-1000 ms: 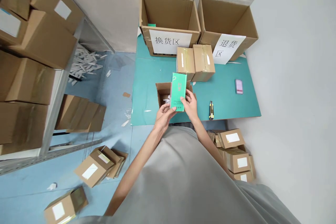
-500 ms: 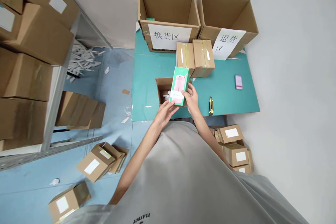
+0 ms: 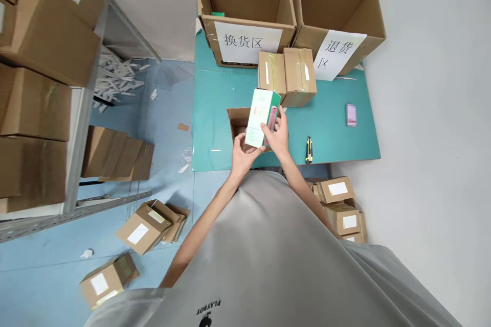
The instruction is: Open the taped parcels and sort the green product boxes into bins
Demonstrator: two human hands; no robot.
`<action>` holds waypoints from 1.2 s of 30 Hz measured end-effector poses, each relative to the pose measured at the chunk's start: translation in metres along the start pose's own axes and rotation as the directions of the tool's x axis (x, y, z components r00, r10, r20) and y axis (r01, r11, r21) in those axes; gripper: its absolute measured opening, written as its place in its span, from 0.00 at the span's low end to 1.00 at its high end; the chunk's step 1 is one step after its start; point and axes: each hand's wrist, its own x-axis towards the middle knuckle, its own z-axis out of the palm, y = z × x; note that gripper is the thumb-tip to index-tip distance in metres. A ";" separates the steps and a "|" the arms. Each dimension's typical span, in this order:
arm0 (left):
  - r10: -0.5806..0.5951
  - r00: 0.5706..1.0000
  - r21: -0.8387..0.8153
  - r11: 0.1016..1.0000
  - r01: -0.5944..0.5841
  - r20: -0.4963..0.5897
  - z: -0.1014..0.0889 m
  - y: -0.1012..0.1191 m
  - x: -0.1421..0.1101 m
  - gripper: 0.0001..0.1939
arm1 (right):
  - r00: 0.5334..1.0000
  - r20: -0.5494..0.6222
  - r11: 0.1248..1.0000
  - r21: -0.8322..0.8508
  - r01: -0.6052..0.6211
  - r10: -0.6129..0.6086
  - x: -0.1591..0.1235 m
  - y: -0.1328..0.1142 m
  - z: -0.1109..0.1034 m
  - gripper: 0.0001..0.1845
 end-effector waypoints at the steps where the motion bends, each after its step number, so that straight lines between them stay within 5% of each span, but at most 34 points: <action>1: -0.033 0.999 -0.028 0.999 0.034 0.024 0.000 0.001 0.000 0.35 | 1.000 -0.017 1.000 0.026 -0.011 0.011 0.001 0.002 -0.002 0.62; 5: -0.207 0.972 -0.154 0.963 0.223 0.114 -0.006 0.000 0.007 0.29 | 0.999 0.005 0.993 0.105 -0.051 0.051 0.008 0.014 -0.009 0.60; 8: -0.209 0.972 -0.178 0.958 0.225 0.103 -0.006 -0.003 0.012 0.30 | 0.998 0.025 0.991 0.116 -0.062 0.059 0.013 0.015 -0.010 0.58; 15: 0.092 0.995 0.162 0.983 -0.084 -0.047 0.004 0.001 0.009 0.32 | 1.000 0.001 0.996 0.084 0.006 -0.007 0.021 -0.002 -0.001 0.52; 21: 0.306 0.948 0.355 0.880 -0.316 0.085 0.011 0.012 0.000 0.27 | 0.996 -0.089 0.999 0.039 -0.011 0.015 0.039 -0.007 -0.006 0.60; 25: 0.206 0.978 0.226 0.952 -0.205 0.021 0.005 0.007 0.007 0.25 | 0.997 -0.065 0.997 0.062 -0.042 0.047 0.047 -0.009 -0.018 0.71; 32: -0.194 0.981 -0.156 0.968 0.195 0.020 -0.010 -0.003 0.029 0.22 | 0.999 0.014 0.999 -0.013 0.041 -0.041 0.047 -0.016 -0.028 0.57; 36: -0.285 0.958 -0.195 0.940 0.279 -0.007 -0.012 -0.003 0.038 0.19 | 0.996 0.067 0.998 -0.011 0.065 -0.064 0.044 -0.022 -0.030 0.51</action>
